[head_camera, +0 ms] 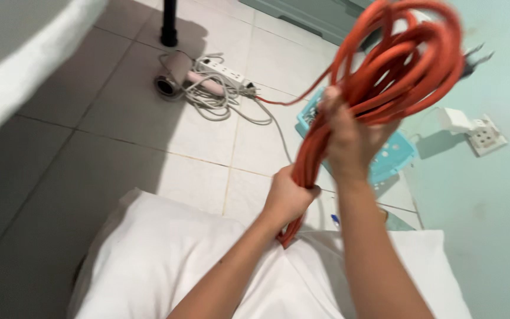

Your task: The person coils an orange extension cord by hand and places it into a blue plastic basket. Then the person picks up a pink hair dryer and its tangled cord, begins to untangle and coil the cord, and places the hair dryer into the basket.

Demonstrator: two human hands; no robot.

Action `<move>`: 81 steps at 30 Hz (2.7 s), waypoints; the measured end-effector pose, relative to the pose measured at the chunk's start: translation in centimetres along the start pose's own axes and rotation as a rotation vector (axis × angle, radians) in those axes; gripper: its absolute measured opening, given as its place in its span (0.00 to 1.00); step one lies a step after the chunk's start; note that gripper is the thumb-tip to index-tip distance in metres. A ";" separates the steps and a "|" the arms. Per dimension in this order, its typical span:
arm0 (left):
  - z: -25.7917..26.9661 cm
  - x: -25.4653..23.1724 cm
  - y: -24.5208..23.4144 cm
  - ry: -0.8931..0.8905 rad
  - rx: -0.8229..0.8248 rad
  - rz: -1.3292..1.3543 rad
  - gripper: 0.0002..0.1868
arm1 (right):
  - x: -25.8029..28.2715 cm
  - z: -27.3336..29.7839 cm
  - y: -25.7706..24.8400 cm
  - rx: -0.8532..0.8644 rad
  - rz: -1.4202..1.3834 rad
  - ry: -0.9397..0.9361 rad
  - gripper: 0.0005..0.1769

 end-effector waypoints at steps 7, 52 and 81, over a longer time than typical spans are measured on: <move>-1.3 1.0 -4.2 0.055 0.842 0.291 0.46 | 0.2 -5.4 -4.6 0.070 -0.245 0.137 0.15; 0.5 3.5 0.1 -0.130 -0.064 -0.478 0.25 | -0.6 -0.6 -3.1 -0.309 0.055 0.028 0.25; 1.4 -7.1 -7.2 0.313 -0.349 0.353 0.44 | -0.8 7.2 -0.1 0.581 0.505 0.297 0.41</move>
Point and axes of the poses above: each hand's wrist, its own z-axis away from the middle knuckle, its own y-axis out of the palm, x = y × z, the point moved 2 cm from there along -z, towards the middle knuckle, and after that the axes turned 12 degrees about -z, right-handed, at the moved point
